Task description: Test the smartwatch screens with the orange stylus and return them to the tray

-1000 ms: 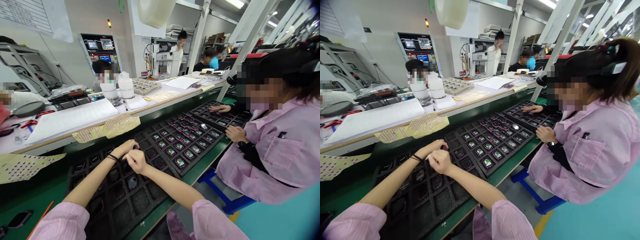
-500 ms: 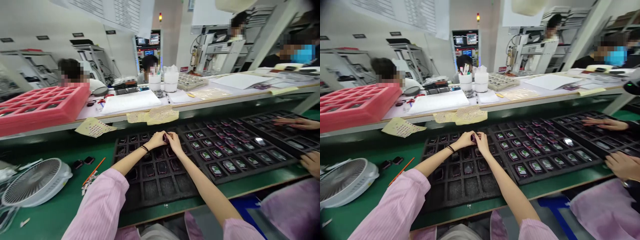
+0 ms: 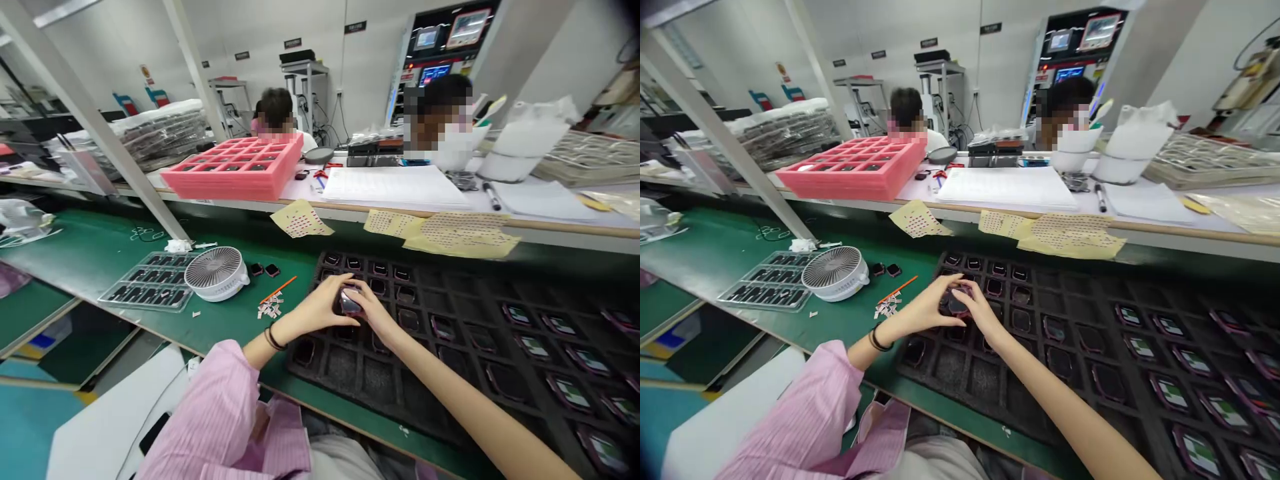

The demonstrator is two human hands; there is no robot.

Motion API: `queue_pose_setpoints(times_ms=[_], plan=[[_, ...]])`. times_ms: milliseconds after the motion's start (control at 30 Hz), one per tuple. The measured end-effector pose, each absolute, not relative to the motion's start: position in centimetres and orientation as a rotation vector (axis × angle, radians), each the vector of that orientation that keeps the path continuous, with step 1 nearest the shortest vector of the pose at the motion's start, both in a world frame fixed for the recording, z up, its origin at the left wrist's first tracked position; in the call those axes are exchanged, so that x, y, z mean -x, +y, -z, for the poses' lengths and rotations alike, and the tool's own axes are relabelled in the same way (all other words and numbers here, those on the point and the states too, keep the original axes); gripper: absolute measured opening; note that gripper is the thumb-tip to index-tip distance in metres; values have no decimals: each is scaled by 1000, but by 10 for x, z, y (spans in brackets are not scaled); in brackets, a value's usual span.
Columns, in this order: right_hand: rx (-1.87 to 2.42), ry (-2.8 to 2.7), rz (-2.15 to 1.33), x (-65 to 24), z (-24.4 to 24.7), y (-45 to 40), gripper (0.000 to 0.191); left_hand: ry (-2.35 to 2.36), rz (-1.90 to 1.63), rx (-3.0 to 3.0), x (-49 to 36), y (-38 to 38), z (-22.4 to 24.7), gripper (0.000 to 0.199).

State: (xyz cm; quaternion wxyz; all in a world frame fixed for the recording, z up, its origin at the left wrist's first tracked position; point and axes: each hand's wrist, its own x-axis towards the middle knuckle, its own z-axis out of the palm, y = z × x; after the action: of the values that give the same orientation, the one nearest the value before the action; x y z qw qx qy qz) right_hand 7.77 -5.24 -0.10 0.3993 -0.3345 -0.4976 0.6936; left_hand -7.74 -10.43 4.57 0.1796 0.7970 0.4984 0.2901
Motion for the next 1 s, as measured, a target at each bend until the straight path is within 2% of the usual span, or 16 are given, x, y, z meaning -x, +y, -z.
queue_pose_setpoints(times_ms=[33,100,167,267,433,867,1000], plan=[[819,-1184,-1879,-75,0,-52,30,1485,-808,-2203,97,-108,-44,57],[771,-1029,-2062,-75,1,-49,29,1780,-660,-2095,136,-114,-37,22],[754,-898,-2154,-79,5,-45,27,2037,-369,-1987,168,-120,-25,9],[755,-789,-2209,-83,11,-42,27,2158,-208,-1936,194,-124,-5,11],[738,-787,-2213,-83,12,-49,30,2192,-176,-1900,198,-122,11,12],[666,-814,-2125,-91,-6,-55,32,2202,-209,-1795,203,-114,1,2],[649,-824,-2070,-92,-11,-58,31,2213,-332,-1730,192,-112,-13,7]])
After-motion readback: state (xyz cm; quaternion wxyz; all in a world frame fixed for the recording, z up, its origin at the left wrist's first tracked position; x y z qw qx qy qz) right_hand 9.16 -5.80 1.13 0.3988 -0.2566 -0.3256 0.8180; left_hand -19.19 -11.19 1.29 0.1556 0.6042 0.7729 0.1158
